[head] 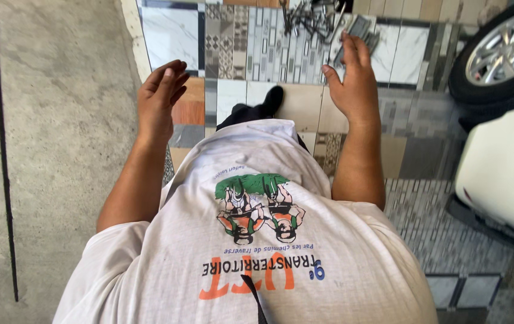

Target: The person sorts various mechanical tools including wrenches and screwdrivers by picking them up from the floor and placing them into green plastic storage bins on a shelf.

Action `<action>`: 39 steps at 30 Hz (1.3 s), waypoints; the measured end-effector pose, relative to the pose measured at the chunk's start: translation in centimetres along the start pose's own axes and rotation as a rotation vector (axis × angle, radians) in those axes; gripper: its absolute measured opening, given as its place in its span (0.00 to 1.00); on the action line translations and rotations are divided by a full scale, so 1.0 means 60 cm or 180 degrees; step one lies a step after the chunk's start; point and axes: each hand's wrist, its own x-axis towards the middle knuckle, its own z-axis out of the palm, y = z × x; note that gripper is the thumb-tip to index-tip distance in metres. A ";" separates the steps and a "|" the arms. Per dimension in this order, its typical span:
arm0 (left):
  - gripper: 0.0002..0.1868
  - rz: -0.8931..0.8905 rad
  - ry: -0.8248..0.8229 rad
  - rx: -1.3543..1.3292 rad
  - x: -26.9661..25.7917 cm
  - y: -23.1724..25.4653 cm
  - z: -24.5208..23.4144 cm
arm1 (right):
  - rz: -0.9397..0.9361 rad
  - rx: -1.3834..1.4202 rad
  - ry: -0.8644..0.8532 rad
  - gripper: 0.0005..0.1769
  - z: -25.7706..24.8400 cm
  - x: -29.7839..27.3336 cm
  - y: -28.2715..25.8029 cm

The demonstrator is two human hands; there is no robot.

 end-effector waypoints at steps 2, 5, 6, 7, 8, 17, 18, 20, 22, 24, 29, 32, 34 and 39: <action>0.23 0.0198 -0.0021 0.0019 0.039 0.021 0.026 | 0.0029 0.0008 0.0044 0.39 -0.023 0.055 0.035; 0.23 0.0408 -0.0069 0.0280 0.101 0.045 0.080 | 0.0047 -0.0056 0.0105 0.39 -0.048 0.119 0.088; 0.23 0.0388 -0.0090 0.0292 0.118 0.049 0.104 | -0.0001 -0.0123 0.0131 0.39 -0.057 0.134 0.106; 0.23 0.0410 -0.0124 0.0277 0.134 0.052 0.127 | 0.0030 -0.0121 0.0132 0.39 -0.062 0.146 0.121; 0.23 0.0434 -0.0169 0.0247 0.149 0.053 0.152 | -0.0014 -0.0043 0.0144 0.39 -0.067 0.156 0.136; 0.21 -0.0066 -0.0806 0.0601 0.273 0.076 0.264 | 0.0590 0.0636 0.0212 0.38 -0.072 0.181 0.251; 0.21 -0.0090 -0.0862 0.0624 0.294 0.077 0.265 | 0.0737 0.0720 0.0226 0.38 -0.067 0.180 0.258; 0.21 -0.0174 -0.0848 0.0729 0.341 0.079 0.265 | 0.0922 0.0768 0.0231 0.37 -0.057 0.184 0.272; 0.21 -0.0288 -0.0888 0.0723 0.396 0.075 0.274 | 0.1140 0.0837 0.0242 0.37 -0.045 0.194 0.278; 0.21 -0.0440 -0.0930 0.0703 0.453 0.076 0.280 | 0.1019 0.0459 0.0333 0.38 -0.037 0.210 0.276; 0.22 -0.0617 -0.1235 0.0738 0.581 0.095 0.302 | 0.1149 0.0408 0.0329 0.36 -0.019 0.299 0.241; 0.22 -0.0652 -0.1342 0.0727 0.670 0.104 0.314 | 0.1157 0.0269 0.0239 0.35 -0.021 0.373 0.218; 0.22 -0.0694 -0.1463 0.0694 0.725 0.103 0.322 | 0.1238 0.0210 0.0214 0.35 -0.017 0.422 0.202; 0.21 -0.0863 -0.1773 0.0745 0.849 0.101 0.355 | 0.1676 -0.0072 0.0240 0.34 0.009 0.529 0.188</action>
